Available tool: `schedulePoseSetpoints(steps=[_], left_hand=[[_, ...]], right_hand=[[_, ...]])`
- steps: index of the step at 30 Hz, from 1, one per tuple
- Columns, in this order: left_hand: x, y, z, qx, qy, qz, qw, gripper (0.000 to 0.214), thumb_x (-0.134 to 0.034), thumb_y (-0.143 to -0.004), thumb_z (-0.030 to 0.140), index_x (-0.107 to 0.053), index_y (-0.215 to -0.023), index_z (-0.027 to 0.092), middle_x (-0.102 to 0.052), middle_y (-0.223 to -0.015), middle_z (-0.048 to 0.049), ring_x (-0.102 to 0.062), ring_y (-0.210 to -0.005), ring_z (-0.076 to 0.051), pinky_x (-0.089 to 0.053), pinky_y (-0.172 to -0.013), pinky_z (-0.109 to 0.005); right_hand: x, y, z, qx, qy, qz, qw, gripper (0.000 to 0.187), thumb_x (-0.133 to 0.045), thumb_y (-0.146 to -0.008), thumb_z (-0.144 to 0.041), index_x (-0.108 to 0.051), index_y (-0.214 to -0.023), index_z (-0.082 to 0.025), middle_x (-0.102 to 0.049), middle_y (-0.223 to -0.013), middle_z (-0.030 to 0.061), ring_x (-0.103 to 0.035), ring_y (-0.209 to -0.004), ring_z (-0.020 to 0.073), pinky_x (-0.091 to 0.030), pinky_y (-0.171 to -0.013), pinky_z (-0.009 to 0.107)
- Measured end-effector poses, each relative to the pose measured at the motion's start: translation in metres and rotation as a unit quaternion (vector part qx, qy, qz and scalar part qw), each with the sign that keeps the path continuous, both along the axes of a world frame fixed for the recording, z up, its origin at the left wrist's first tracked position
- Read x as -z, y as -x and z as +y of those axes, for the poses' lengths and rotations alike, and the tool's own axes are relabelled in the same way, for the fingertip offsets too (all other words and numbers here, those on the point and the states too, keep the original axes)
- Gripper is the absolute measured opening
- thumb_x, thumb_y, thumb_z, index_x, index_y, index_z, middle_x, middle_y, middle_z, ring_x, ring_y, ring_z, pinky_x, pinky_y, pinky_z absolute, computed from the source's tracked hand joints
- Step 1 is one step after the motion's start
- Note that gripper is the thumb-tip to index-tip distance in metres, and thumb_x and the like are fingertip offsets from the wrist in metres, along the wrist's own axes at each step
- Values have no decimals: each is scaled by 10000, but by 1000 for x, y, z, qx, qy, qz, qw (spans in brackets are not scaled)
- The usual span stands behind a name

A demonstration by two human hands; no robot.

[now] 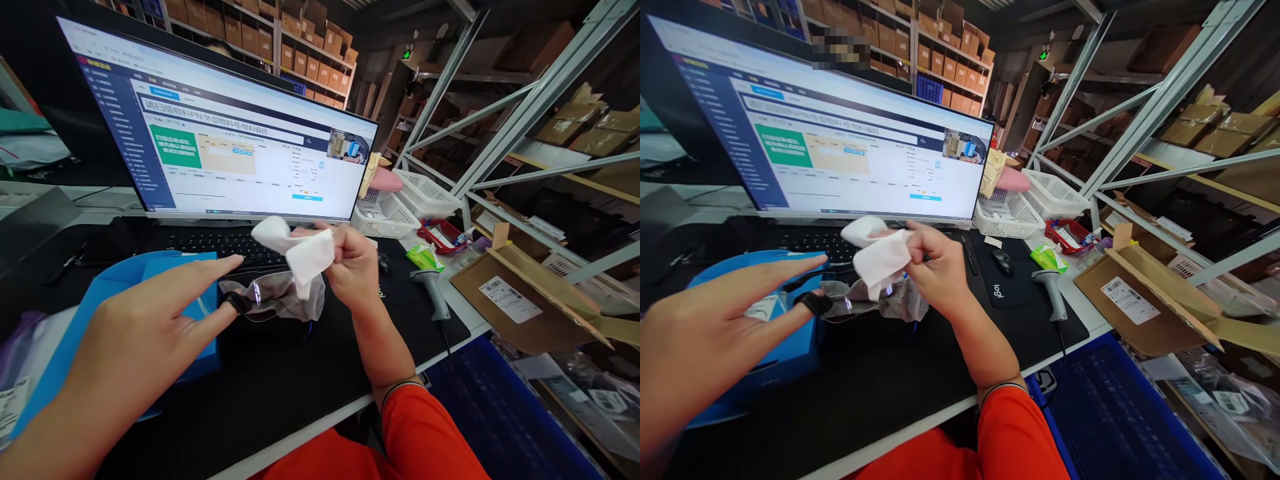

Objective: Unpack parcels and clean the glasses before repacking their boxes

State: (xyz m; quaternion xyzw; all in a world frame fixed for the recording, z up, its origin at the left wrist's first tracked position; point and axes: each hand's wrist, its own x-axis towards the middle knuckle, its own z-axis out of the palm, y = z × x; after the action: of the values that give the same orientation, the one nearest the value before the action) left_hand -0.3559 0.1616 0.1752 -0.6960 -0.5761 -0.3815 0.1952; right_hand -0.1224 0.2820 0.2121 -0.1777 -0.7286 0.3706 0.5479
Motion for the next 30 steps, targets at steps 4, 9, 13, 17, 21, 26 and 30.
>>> schedulePoseSetpoints(steps=[4, 9, 13, 17, 21, 26, 30], left_hand=[[3, 1, 0, 16, -13, -7, 1000, 411, -554, -1069, 474, -756, -1364, 272, -827, -1282, -14, -817, -1122, -291, -655, -735, -352], [5, 1, -1, 50, -53, -10, 997, 331, -633, -1051, 391, -793, -1298, 241, -833, -1258, -33, -802, -1177, -299, -689, -930, -394], [1, -2, -1, 77, -101, 95, 987, 285, -632, -1041, 274, -800, -1260, 206, -846, -1201, -59, -829, -1066, -291, -687, -1014, -437], [-1, 0, -3, 76, -76, 89, 990, 285, -581, -1072, 315, -794, -1261, 296, -836, -1247, -2, -828, -1084, -257, -699, -1021, -414], [-1, 3, -3, 80, -67, 38, 994, 291, -589, -1071, 355, -789, -1281, 326, -838, -1231, 20, -821, -1118, -262, -714, -973, -395], [-2, 6, -3, 85, -77, 34, 993, 298, -611, -1066, 314, -782, -1308, 280, -830, -1263, 3, -816, -1142, -260, -689, -1020, -377], [0, 10, -4, 93, -62, 20, 994, 330, -598, -1062, 355, -780, -1332, 297, -828, -1271, 7, -819, -1130, -263, -687, -1018, -376]], right_hand=[[-10, -8, 8, -176, -11, -253, 951, 324, -696, -843, -233, -424, -668, -243, -462, -681, -63, -414, -658, 118, -406, -679, 260], [-13, -4, 4, -230, -34, -344, 910, 460, -733, -836, -240, -318, -636, -236, -374, -638, -79, -333, -639, 105, -297, -638, 255], [-2, 10, -19, -183, -87, -337, 920, 442, -666, -886, -146, -303, -646, -226, -389, -633, -71, -346, -633, 109, -244, -634, 277], [6, 16, -32, -146, -47, -305, 940, 440, -728, -909, -184, -355, -682, -235, -470, -666, -66, -456, -664, 123, -294, -644, 260], [5, 13, -27, -89, 2, -202, 975, 444, -910, -797, -414, -509, -912, -260, -671, -1043, 9, -649, -835, 169, -444, -729, 268], [-4, 8, -23, 51, 13, -266, 962, 674, -1026, -598, -512, -471, -895, -272, -531, -735, -88, -459, -624, 126, -316, -620, 267], [-8, 0, -13, -29, 20, -233, 972, 676, -923, -758, -625, -361, -692, -256, -383, -645, -80, -295, -614, 117, -256, -567, 274]])
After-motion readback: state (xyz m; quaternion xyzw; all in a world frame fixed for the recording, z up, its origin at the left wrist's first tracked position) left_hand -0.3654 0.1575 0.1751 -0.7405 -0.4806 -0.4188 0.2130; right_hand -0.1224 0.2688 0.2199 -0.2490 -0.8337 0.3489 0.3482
